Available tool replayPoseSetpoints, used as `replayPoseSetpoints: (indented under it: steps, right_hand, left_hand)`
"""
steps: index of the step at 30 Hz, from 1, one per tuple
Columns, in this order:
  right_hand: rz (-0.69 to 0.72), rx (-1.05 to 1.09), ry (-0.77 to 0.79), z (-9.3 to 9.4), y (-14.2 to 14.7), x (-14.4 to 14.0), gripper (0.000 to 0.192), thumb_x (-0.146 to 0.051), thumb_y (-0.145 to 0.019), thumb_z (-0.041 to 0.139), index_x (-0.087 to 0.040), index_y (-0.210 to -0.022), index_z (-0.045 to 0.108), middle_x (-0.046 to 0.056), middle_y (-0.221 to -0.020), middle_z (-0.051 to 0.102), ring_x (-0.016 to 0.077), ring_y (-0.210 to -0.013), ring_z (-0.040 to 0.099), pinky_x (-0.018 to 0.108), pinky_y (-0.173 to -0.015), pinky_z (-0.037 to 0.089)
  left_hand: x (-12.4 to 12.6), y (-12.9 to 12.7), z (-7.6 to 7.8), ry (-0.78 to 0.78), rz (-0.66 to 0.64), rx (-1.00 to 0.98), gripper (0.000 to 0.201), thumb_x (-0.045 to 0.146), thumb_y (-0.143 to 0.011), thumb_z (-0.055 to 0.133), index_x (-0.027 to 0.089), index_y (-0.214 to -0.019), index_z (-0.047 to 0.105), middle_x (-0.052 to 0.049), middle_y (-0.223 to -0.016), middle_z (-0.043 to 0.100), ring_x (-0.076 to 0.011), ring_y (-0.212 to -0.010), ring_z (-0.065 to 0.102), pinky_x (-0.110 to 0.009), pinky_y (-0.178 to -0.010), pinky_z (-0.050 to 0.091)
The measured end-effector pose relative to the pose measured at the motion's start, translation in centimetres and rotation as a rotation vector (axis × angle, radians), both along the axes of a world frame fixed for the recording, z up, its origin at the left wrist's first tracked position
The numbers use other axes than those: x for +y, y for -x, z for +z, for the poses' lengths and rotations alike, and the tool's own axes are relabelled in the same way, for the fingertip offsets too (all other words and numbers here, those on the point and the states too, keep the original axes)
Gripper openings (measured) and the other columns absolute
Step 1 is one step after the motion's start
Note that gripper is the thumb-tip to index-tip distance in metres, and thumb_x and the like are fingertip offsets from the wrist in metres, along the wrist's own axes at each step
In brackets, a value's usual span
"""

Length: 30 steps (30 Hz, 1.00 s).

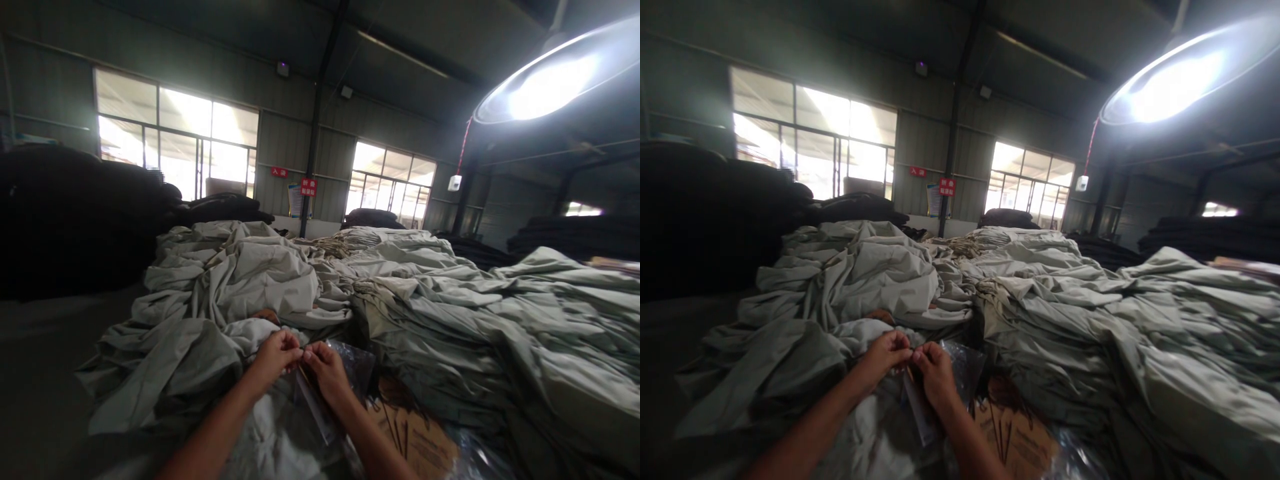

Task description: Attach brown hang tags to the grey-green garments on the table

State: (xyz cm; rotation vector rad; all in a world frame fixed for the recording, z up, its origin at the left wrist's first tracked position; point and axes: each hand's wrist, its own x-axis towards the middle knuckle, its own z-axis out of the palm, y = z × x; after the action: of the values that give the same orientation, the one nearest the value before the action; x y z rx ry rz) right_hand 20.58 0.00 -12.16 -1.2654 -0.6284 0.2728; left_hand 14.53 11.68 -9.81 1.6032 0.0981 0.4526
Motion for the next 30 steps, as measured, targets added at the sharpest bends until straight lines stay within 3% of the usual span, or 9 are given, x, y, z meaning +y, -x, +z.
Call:
replayPoseSetpoints:
  steps: [3, 6, 12, 19, 23, 30]
  right_hand:
    - [0.027, 0.005, 0.001, 0.0, 0.0, -0.1, 0.035, -0.048, -0.056, 0.071, -0.019, -0.059, 0.053, -0.004, -0.053, 0.051, 0.0115, -0.052, 0.041, 0.025, -0.053, 0.031]
    - [0.011, -0.010, 0.002, 0.0, -0.1, -0.1, 0.034, -0.048, -0.057, 0.071, -0.019, -0.059, 0.053, -0.003, -0.054, 0.051, 0.0122, -0.053, 0.042, 0.025, -0.054, 0.032]
    - [-0.038, -0.060, 0.009, 0.3, 0.0, -0.3, 0.031, -0.046, -0.058, 0.071, -0.020, -0.060, 0.054, -0.003, -0.054, 0.050, 0.0128, -0.055, 0.042, 0.025, -0.055, 0.034]
    - [0.013, -0.032, 0.006, 0.6, 0.7, -0.2, 0.031, -0.044, -0.058, 0.070, -0.020, -0.061, 0.051, -0.004, -0.054, 0.047, 0.0116, -0.052, 0.038, 0.024, -0.052, 0.030]
    - [-0.002, -0.061, 0.019, 0.3, 0.6, 0.3, 0.032, -0.045, -0.058, 0.070, -0.020, -0.061, 0.051, -0.005, -0.054, 0.045, 0.0106, -0.053, 0.036, 0.023, -0.052, 0.028]
    - [-0.014, -0.198, 0.114, 0.4, 0.8, -0.1, 0.018, -0.036, -0.069, 0.062, -0.019, -0.067, 0.056, -0.003, -0.060, 0.049, 0.0132, -0.059, 0.041, 0.024, -0.057, 0.031]
  left_hand:
    - [0.3, 0.1, 0.1, 0.042, -0.080, -0.057, 0.023, 0.028, -0.052, 0.064, 0.019, -0.061, 0.045, 0.009, -0.049, 0.049, -0.0073, -0.042, 0.045, -0.020, -0.043, 0.035]
    - [0.0, 0.3, 0.6, -0.056, -0.033, -0.009, 0.015, 0.027, -0.054, 0.061, 0.018, -0.059, 0.051, 0.007, -0.049, 0.050, -0.0089, -0.042, 0.045, -0.022, -0.044, 0.036]
    - [-0.6, 1.0, 1.6, -0.391, 0.143, 0.033, 0.005, 0.022, -0.060, 0.056, 0.019, -0.059, 0.059, 0.003, -0.053, 0.055, -0.0154, -0.060, 0.054, -0.024, -0.055, 0.037]
    - [-0.6, 1.4, 2.0, -0.738, 0.230, -0.077, 0.011, 0.012, -0.061, 0.052, 0.019, -0.054, 0.056, 0.002, -0.062, 0.053, -0.0138, -0.064, 0.050, -0.024, -0.062, 0.034]
    - [-0.5, 1.5, 2.3, -0.750, 0.248, -0.037, 0.011, 0.011, -0.060, 0.051, 0.018, -0.053, 0.050, 0.003, -0.060, 0.050, -0.0127, -0.061, 0.047, -0.023, -0.058, 0.031]
    - [0.8, 2.7, 4.6, -0.718, 0.245, 0.107, 0.013, 0.010, -0.058, 0.049, 0.018, -0.050, 0.045, 0.004, -0.052, 0.046, -0.0124, -0.057, 0.045, -0.023, -0.055, 0.028]
